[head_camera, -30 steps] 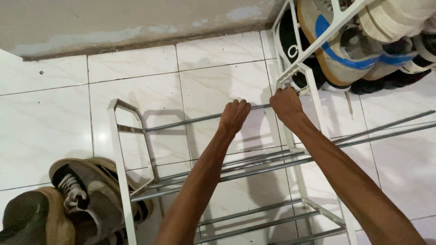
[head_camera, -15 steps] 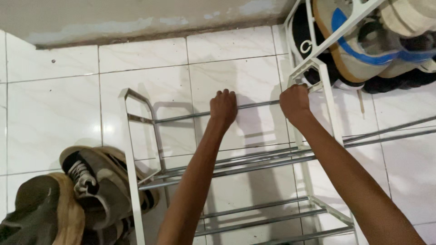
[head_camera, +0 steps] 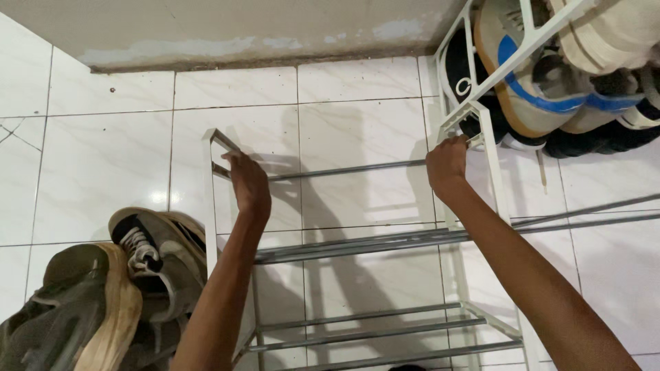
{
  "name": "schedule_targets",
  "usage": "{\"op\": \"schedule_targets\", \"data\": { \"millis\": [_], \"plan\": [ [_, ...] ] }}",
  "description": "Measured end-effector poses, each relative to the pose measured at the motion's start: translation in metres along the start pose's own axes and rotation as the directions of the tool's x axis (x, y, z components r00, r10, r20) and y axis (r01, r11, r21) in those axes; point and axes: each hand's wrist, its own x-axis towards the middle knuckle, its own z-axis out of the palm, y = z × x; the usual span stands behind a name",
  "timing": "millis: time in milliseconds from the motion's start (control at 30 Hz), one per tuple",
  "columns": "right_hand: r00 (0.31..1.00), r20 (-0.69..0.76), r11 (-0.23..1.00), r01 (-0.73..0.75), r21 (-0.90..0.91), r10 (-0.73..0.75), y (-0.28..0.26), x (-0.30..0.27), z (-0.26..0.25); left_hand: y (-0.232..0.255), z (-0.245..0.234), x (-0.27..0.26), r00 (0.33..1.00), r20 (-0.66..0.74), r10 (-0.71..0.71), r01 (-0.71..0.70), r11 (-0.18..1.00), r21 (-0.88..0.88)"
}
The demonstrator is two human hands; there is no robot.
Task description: The person assembles a metal shoe rack by inserting horizontal metal rods into the side frames. They repeatedly pick up rods from the floor and slide them into place across the rack's width.
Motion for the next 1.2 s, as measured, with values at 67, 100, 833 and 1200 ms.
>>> {"op": "schedule_targets", "data": {
  "millis": [67, 100, 833, 1200],
  "plan": [
    [1.000, -0.019, 0.999, 0.022, -0.041, -0.023, 0.004, -0.001, 0.001, 0.000, 0.016, 0.002, 0.998, 0.047, 0.045, -0.043, 0.998, -0.038],
    [0.998, -0.050, 0.998, 0.032, -0.056, -0.035, 0.006, -0.003, 0.004, 0.001, 0.023, 0.004, 0.995, 0.068, 0.071, -0.067, 0.996, -0.056],
    [0.988, -0.093, 0.992, 0.126, -0.020, -0.127, 0.011, 0.016, 0.024, -0.001, 0.033, 0.017, 0.994, 0.051, 0.098, -0.085, 0.973, -0.215],
    [0.748, -0.663, 0.958, 0.185, 0.221, 0.008, 0.027, -0.053, -0.031, -0.017, 0.001, -0.022, 0.947, -0.321, 0.028, -0.192, 0.849, -0.493]
  ]
}}
